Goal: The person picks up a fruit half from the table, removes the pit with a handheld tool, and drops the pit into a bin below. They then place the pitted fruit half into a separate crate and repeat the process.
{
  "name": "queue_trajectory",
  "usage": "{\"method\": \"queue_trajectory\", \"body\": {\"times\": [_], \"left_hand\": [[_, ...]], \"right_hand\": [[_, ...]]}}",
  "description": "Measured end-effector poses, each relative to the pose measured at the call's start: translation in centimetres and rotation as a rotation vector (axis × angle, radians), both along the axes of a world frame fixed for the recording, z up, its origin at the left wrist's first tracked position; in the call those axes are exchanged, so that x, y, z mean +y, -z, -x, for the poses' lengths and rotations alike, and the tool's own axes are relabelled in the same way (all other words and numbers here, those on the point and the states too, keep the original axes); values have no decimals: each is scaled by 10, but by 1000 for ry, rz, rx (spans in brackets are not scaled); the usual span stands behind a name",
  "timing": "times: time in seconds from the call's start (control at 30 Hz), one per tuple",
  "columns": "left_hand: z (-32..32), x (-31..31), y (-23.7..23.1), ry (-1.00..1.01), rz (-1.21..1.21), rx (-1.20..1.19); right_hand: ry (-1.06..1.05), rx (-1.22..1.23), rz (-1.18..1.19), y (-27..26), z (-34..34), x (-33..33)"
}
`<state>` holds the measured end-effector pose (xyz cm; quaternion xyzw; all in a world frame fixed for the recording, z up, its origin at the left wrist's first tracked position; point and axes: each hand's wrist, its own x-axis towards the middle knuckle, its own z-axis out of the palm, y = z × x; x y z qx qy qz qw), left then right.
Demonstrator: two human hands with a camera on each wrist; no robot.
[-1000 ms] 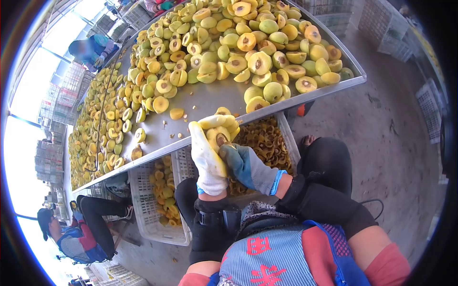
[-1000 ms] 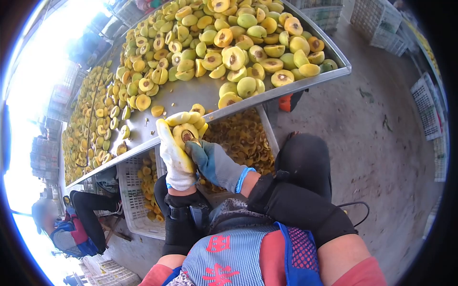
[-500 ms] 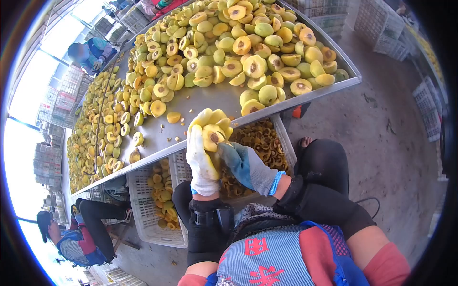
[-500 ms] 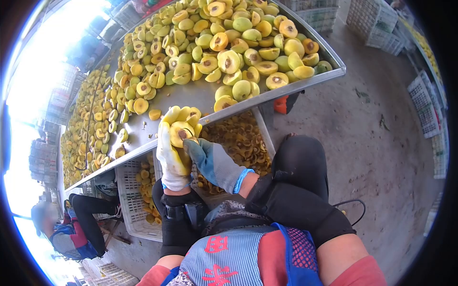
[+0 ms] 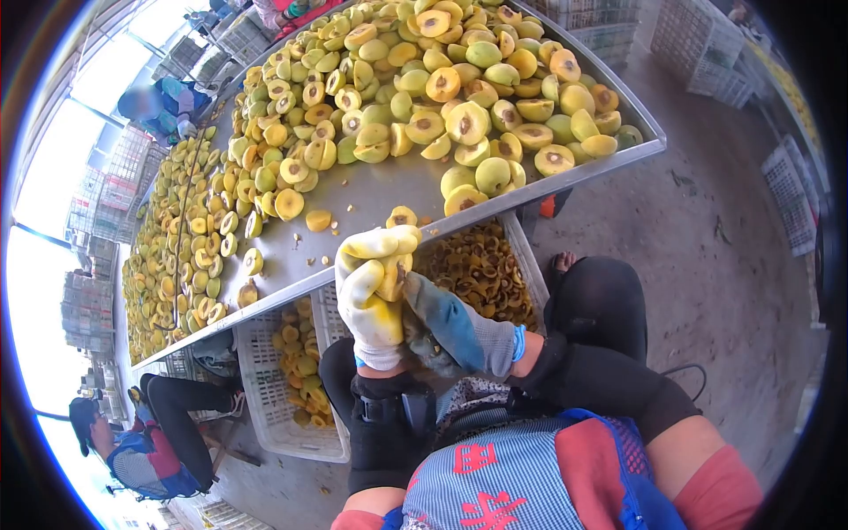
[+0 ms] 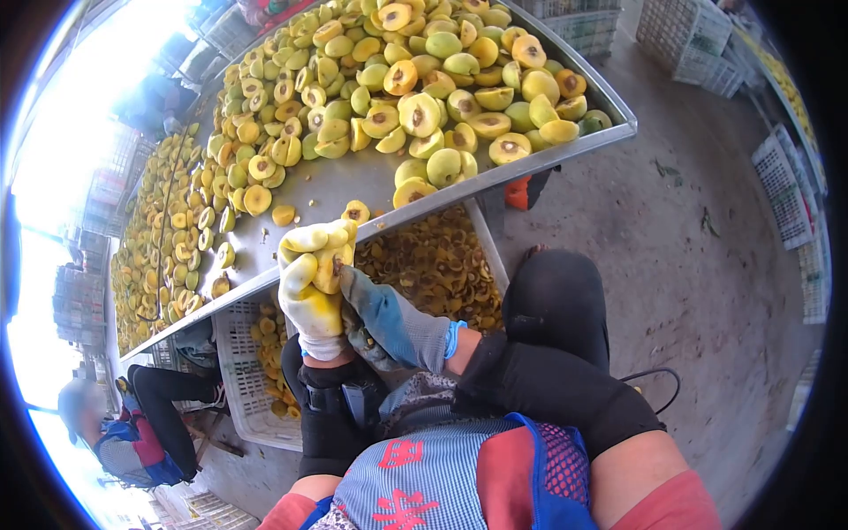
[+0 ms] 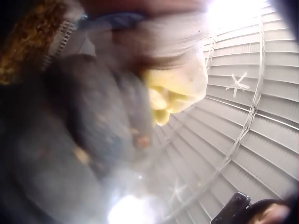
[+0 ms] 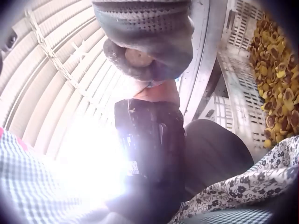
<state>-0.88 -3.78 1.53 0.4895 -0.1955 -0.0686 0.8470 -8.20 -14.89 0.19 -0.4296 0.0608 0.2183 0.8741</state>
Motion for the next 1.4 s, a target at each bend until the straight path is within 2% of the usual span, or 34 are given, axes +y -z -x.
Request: {"method": "queue_trajectory", "body": {"times": [0.1, 0.13, 0.17, 0.2, 0.27, 0.33, 0.47, 0.57, 0.67, 0.8, 0.83, 0.87, 0.9, 0.93, 0.97, 1.0, 1.07, 1.17, 1.27, 1.3, 1.4], "left_hand": [[-1, -3, -5, -33, -67, -37], [0, -3, -7, -75, -205, -69], [1, -4, -12, -120, -339, -102], [1, -6, -15, -103, -354, -58], [2, -10, -22, -71, -383, 29], [-3, -5, -21, 20, -371, 222], [4, -14, -8, -91, -163, 262], [5, -13, -5, -122, -147, 300], [10, -17, -7, -146, -200, 155], [11, -17, 0, -112, -170, 187], [9, -15, 10, -194, -282, 77], [12, -20, 7, -246, -261, 54], [10, -25, 2, -191, -184, 235], [8, -26, 6, -231, -191, 285], [8, -24, 6, -173, -147, 310], [6, -25, 9, -224, -141, 292], [20, -32, 5, -337, -312, -51], [22, -32, -7, -273, -215, 248], [21, -27, -6, -223, -291, 161], [21, -27, -9, -210, -311, 152], [22, -30, -18, -228, -357, 151]], "right_hand": [[24, -20, -33, 11, 0, 4], [13, -11, 46, 5, -2, -2], [64, -78, 113, 5, -5, -3], [118, -141, 185, 4, -7, -4], [357, -412, 290, 24, -15, 9], [332, -424, 451, 33, -12, 6], [262, -410, 896, 14, -8, -12], [276, -408, 932, 16, -5, -14], [285, -418, 852, 23, -6, -12], [310, -407, 645, 34, -8, -3], [350, -448, 654, 44, -12, -1], [331, -455, 806, 33, -8, -7], [320, -495, 842, 31, -6, -12], [253, -525, 1005, 36, -8, -12], [207, -559, 1053, 26, -5, -16], [169, -561, 951, 18, -4, -20], [203, -434, 595, 23, -7, -7], [262, -440, 216, 91, -29, 34], [249, -554, 83, 138, -48, 54], [215, -493, -364, 185, -73, 77], [191, -472, 136, 124, -49, 46]]}}
